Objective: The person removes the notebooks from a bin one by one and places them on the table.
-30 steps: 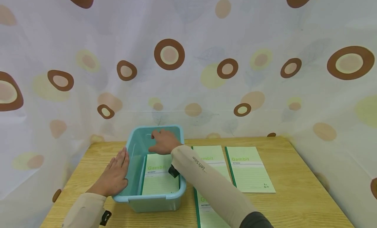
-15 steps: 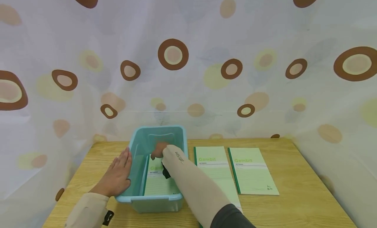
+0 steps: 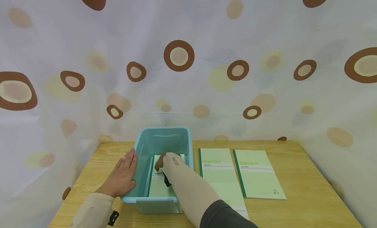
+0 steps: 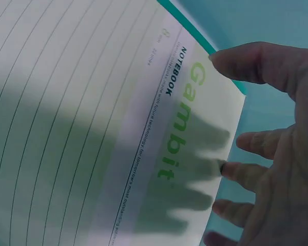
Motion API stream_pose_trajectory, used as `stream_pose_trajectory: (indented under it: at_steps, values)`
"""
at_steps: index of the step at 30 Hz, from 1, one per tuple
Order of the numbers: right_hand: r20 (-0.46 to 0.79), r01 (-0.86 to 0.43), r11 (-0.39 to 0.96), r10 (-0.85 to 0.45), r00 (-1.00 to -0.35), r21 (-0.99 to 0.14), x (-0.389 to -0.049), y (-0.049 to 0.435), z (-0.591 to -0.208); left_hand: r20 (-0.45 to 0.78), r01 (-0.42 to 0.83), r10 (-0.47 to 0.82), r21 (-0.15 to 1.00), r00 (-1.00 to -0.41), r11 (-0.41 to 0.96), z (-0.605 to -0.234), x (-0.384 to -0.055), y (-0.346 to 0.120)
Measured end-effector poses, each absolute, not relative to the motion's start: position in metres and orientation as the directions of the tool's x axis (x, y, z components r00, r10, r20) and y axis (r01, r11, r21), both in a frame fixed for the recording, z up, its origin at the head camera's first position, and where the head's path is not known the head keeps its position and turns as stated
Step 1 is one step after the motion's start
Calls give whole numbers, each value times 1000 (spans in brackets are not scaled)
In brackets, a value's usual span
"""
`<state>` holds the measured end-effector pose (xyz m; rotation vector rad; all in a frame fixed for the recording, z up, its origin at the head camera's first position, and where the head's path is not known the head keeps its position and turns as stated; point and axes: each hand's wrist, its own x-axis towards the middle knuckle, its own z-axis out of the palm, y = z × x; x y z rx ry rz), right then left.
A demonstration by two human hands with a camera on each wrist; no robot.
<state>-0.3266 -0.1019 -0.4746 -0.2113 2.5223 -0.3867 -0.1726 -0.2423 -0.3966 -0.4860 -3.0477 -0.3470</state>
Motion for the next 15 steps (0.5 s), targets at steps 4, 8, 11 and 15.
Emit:
stream_pose_trajectory:
  at_steps: [4,8,11,15]
  values:
    - [-515,-93,965,-211,-831,-247,-325,-101,-470,83,315,305,208,-949,926,-395,-173,-242]
    - [-499,-98,965,-210,-841,-241,-312,-98,-455,91,315,303,209,-949,926,-395,-172,-241]
    - [-489,-117,965,-221,-844,-234,-304,-96,-449,88,315,303,209,-949,926,-396,-172,-241]
    - [-469,-151,960,-248,-848,-234,-302,-98,-451,85,319,308,203,-948,926,-396,-173,-241]
